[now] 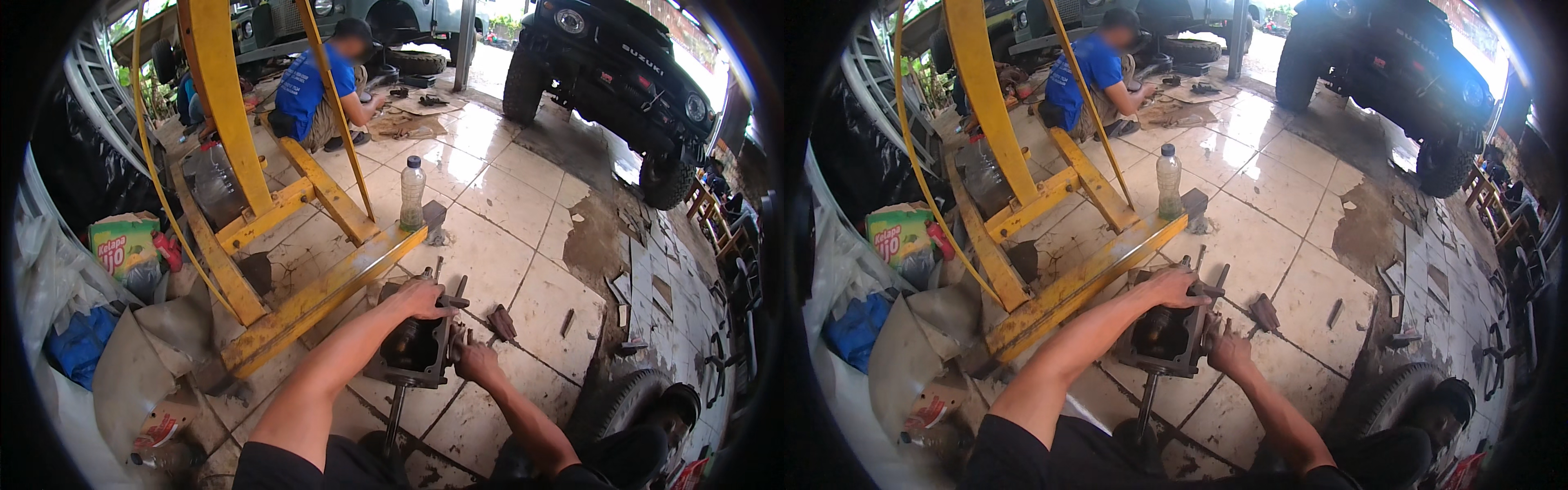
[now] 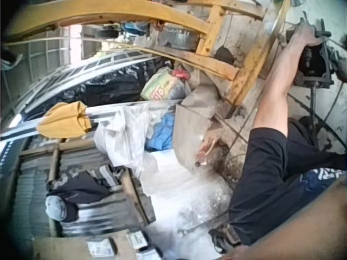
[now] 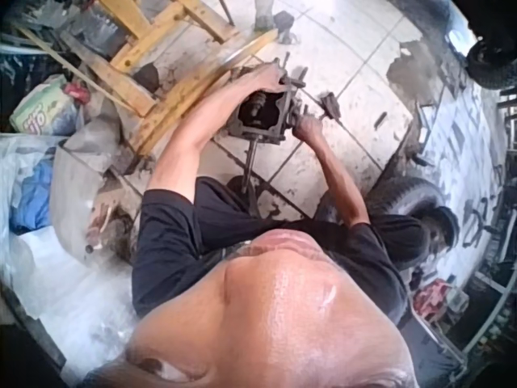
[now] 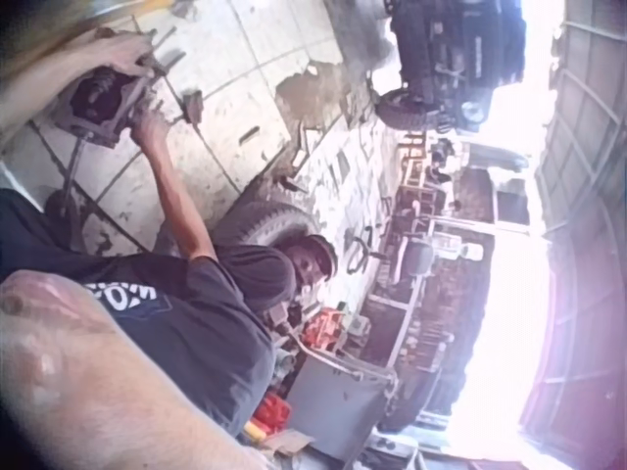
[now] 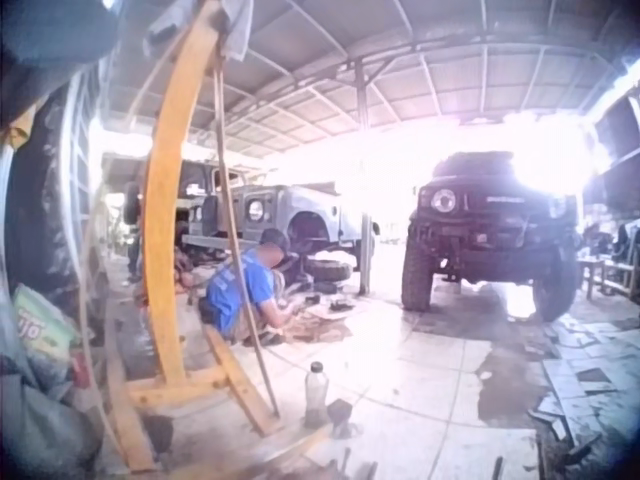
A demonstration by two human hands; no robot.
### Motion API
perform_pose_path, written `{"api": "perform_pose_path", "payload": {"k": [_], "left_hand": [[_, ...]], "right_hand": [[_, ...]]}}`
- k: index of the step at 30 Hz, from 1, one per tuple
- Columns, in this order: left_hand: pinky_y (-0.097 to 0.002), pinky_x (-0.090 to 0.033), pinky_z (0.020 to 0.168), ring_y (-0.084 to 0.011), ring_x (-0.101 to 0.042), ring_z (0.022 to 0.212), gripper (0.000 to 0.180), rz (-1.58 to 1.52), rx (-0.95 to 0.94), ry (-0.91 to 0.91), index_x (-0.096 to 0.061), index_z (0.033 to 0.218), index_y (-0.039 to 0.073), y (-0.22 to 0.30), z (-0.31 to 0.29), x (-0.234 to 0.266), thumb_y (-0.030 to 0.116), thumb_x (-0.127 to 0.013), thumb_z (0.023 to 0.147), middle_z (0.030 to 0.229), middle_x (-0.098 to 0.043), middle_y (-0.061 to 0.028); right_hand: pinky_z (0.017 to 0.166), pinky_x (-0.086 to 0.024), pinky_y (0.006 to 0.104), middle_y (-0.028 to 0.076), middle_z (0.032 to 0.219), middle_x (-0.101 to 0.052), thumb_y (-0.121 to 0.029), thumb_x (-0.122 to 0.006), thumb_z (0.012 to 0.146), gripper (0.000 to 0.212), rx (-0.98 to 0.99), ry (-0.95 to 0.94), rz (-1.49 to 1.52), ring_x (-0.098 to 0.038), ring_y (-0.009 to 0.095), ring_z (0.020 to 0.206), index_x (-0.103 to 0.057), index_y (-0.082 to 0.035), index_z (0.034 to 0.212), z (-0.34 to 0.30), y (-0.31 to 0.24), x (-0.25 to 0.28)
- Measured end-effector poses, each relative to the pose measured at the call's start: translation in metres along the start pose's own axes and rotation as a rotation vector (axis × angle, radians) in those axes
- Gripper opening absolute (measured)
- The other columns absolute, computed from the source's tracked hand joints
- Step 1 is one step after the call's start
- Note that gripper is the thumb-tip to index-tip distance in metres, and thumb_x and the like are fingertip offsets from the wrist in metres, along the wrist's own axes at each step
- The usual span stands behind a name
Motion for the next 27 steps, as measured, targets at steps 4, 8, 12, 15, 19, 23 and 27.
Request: {"api": "perform_pose_path", "payload": {"k": [4, 8, 12, 15, 19, 23, 27], "left_hand": [[-0.0491, -0.047, 0.095, -0.0414, -0.059, 0.111, 0.086, -0.02, -0.008, -0.001, -0.062, 0.115, -0.004, 0.001, -0.001, 0.001, 0.074, -0.054, 0.082, 0.117, -0.061, -0.0267], [-0.0493, -0.047, 0.095, -0.0416, -0.059, 0.11, 0.086, -0.014, -0.001, -0.043, -0.062, 0.113, -0.005, 0.004, 0.0, 0.004, 0.075, -0.053, 0.082, 0.116, -0.062, -0.0265], [-0.0488, -0.047, 0.096, -0.0418, -0.061, 0.109, 0.086, -0.009, -0.034, 0.009, -0.063, 0.111, -0.004, -0.002, -0.002, 0.001, 0.076, -0.05, 0.083, 0.112, -0.063, -0.0272], [-0.0499, -0.047, 0.095, -0.0423, -0.06, 0.11, 0.083, -0.016, -0.025, -0.005, -0.061, 0.114, -0.004, 0.001, -0.001, 0.002, 0.073, -0.05, 0.085, 0.114, -0.063, -0.0267], [-0.0502, -0.046, 0.096, -0.0423, -0.059, 0.112, 0.082, -0.019, -0.002, -0.027, -0.061, 0.116, -0.002, 0.003, -0.005, 0.005, 0.073, -0.047, 0.087, 0.117, -0.062, -0.0265], [-0.0506, -0.046, 0.097, -0.0419, -0.058, 0.115, 0.081, -0.016, 0.025, -0.068, -0.061, 0.118, 0.0, 0.007, -0.005, 0.008, 0.074, -0.044, 0.088, 0.121, -0.06, -0.0265], [-0.0512, -0.045, 0.098, -0.0423, -0.058, 0.113, 0.082, -0.004, 0.016, -0.053, -0.06, 0.119, -0.001, 0.003, -0.004, 0.005, 0.074, -0.043, 0.088, 0.121, -0.06, -0.0266]], "right_hand": [[0.094, -0.045, 0.0498, 0.024, 0.127, -0.054, -0.021, -0.065, 0.075, 0.045, 0.058, 0.282, -0.042, -0.052, 0.041, 0.117, -0.061, -0.007, 0.118, -0.002, -0.007, -0.007], [0.106, -0.033, 0.0538, 0.023, 0.138, -0.046, -0.024, -0.067, 0.077, 0.064, 0.073, 0.28, -0.079, -0.039, 0.041, 0.133, -0.049, -0.002, 0.135, -0.008, -0.017, -0.007], [0.115, -0.022, 0.0558, 0.021, 0.142, -0.042, -0.025, -0.061, 0.083, 0.066, 0.111, 0.31, -0.121, -0.033, 0.04, 0.139, -0.044, -0.003, 0.143, -0.01, -0.025, -0.001], [0.116, -0.016, 0.0593, 0.02, 0.146, -0.04, -0.025, -0.059, 0.085, 0.071, 0.125, 0.353, -0.191, -0.032, 0.04, 0.14, -0.035, -0.003, 0.148, -0.009, -0.025, -0.017], [0.117, -0.009, 0.0606, 0.022, 0.149, -0.037, -0.017, -0.059, 0.082, 0.082, 0.14, 0.347, -0.111, -0.028, 0.039, 0.144, -0.022, 0.002, 0.152, -0.015, -0.021, -0.009], [0.118, -0.006, 0.0606, 0.014, 0.153, -0.036, -0.015, -0.062, 0.078, 0.082, 0.147, 0.249, -0.226, -0.026, 0.035, 0.146, -0.027, -0.007, 0.153, -0.012, -0.022, -0.016], [0.119, -0.006, 0.0586, 0.011, 0.154, -0.037, -0.014, -0.063, 0.076, 0.079, 0.231, 0.231, -0.34, -0.025, 0.032, 0.147, -0.035, -0.007, 0.149, -0.007, 0.002, 0.003]]}}
Point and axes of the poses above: each hand's wrist, its own z-axis towards the middle knuckle, its own x-axis out of the back of the hand, y = z × x, the point moved 3 cm from there along z, towards the middle knuckle
